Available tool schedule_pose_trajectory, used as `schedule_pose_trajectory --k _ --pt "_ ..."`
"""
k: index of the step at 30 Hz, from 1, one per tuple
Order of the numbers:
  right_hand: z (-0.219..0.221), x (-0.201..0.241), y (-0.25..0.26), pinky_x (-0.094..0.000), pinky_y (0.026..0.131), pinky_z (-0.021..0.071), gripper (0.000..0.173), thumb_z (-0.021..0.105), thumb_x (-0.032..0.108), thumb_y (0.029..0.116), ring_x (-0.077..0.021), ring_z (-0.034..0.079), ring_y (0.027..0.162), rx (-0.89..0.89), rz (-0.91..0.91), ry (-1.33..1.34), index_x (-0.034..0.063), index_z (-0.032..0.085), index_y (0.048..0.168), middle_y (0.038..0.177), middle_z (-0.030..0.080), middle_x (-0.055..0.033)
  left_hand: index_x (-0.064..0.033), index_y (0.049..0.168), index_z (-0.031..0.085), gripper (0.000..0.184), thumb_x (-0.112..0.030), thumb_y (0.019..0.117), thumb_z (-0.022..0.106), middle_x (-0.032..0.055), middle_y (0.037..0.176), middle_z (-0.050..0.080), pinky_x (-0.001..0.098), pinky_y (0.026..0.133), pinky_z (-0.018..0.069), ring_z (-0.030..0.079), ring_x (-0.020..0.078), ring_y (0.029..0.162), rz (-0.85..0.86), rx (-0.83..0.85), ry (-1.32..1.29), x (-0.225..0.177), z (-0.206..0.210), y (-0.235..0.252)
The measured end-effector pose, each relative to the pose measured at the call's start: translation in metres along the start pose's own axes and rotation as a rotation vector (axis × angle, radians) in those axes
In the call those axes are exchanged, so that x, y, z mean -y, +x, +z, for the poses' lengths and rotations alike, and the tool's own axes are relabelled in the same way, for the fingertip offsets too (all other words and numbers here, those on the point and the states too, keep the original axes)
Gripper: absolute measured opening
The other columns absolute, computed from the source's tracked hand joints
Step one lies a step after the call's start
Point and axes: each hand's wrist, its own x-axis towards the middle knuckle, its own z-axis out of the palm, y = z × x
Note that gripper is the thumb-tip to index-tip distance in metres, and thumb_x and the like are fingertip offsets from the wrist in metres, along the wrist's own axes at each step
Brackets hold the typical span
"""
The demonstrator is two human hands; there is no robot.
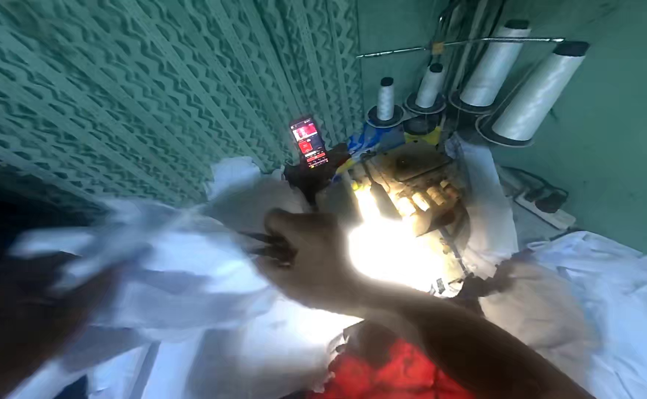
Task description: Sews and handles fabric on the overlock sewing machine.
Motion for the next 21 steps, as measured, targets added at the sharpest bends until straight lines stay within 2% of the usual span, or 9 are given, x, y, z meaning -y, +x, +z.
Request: schedule_pose_trajectory --k 2,4,6,8,9,11,13,18,21 --pt "-0.001 -0.045 -0.037 -0.0429 0.063 0.0580 0.022 0.070 0.016 0.0860 -0.0214 0.070 0.073 0.125 0.117 -0.245 0.0077 0.071 0.107 0.083 0.072 -0.0071 0.0046 0.106 0.071 0.023 -0.015 0.0989 0.062 0.0279 0.095 0.070 0.0696 0.075 0.0523 0.069 0.0452 0.086 -0.163 0.148 0.009 0.029 0.035 -0.001" --pt "0.001 -0.070 -0.074 -0.0441 0.075 0.0588 0.031 0.062 0.015 0.0937 -0.0227 0.071 0.083 0.309 0.265 -0.159 0.0098 0.067 0.124 0.096 0.073 -0.0083 -0.0029 0.122 0.070 0.031 -0.018 0.1005 0.054 0.0220 0.110 0.071 0.0666 0.085 0.0527 0.070 0.0399 0.099 -0.163 0.033 -0.124 0.031 0.063 -0.002" --pt "0.010 -0.080 -0.107 -0.0372 0.076 0.0585 0.023 0.061 0.017 0.0981 -0.0170 0.069 0.081 0.306 0.261 0.035 0.0082 0.072 0.116 0.094 0.072 -0.0065 -0.0042 0.123 0.067 0.035 -0.019 0.0993 0.046 0.0089 0.121 0.070 0.0435 0.097 0.0564 0.068 0.0196 0.110 -0.085 -0.170 -0.546 0.000 0.085 0.017" --pt "0.013 -0.085 -0.135 -0.0272 0.076 0.0571 0.018 0.063 0.017 0.1000 -0.0087 0.066 0.080 0.229 0.308 0.294 0.0047 0.074 0.107 0.091 0.072 -0.0044 -0.0082 0.115 0.066 0.030 -0.018 0.0991 0.042 0.0005 0.114 0.069 0.0362 0.091 0.0581 0.067 0.0111 0.102 -0.010 -0.278 -0.827 -0.036 0.115 0.047" --pt "0.009 -0.087 -0.146 -0.0233 0.075 0.0555 0.017 0.062 0.015 0.1008 -0.0057 0.064 0.079 0.187 0.383 0.410 0.0027 0.074 0.104 0.090 0.071 -0.0038 -0.0048 0.116 0.064 0.030 -0.016 0.0997 0.042 0.0030 0.115 0.067 0.0355 0.090 0.0566 0.065 0.0107 0.102 0.014 -0.269 -0.775 -0.053 0.130 0.059" --pt "-0.006 -0.093 -0.169 -0.0198 0.068 0.0536 0.017 0.062 0.015 0.1023 -0.0016 0.061 0.072 0.075 0.593 0.571 0.0030 0.072 0.097 0.082 0.068 0.0007 0.0019 0.120 0.063 0.028 -0.014 0.1002 0.050 0.0168 0.116 0.066 0.0474 0.088 0.0552 0.065 0.0248 0.102 0.052 -0.139 -0.525 -0.086 0.162 0.081" --pt "-0.025 -0.103 -0.192 -0.0183 0.058 0.0508 0.013 0.064 0.012 0.0989 0.0007 0.057 0.061 -0.074 0.759 0.615 0.0074 0.067 0.087 0.070 0.062 0.0066 0.0023 0.119 0.066 0.026 -0.011 0.0971 0.059 0.0217 0.114 0.065 0.0561 0.087 0.0546 0.066 0.0349 0.102 0.111 0.008 -0.394 -0.120 0.198 0.101" --pt "-0.069 -0.122 -0.230 -0.0170 0.051 0.0495 0.015 0.057 0.005 0.0920 0.0010 0.056 0.052 -0.358 1.035 0.538 0.0165 0.060 0.082 0.062 0.059 0.0121 0.0053 0.109 0.066 0.022 -0.005 0.0903 0.074 0.0265 0.115 0.065 0.0574 0.098 0.0509 0.064 0.0423 0.110 0.200 0.081 -0.425 -0.187 0.260 0.122" --pt "-0.085 -0.138 -0.231 -0.0173 0.050 0.0487 0.014 0.055 0.007 0.0951 -0.0005 0.055 0.050 -0.310 1.045 0.426 0.0119 0.060 0.084 0.062 0.059 0.0095 0.0118 0.102 0.066 0.018 -0.004 0.0944 0.065 0.0319 0.110 0.065 0.0593 0.099 0.0465 0.062 0.0474 0.110 0.135 0.139 -0.297 -0.205 0.268 0.119"
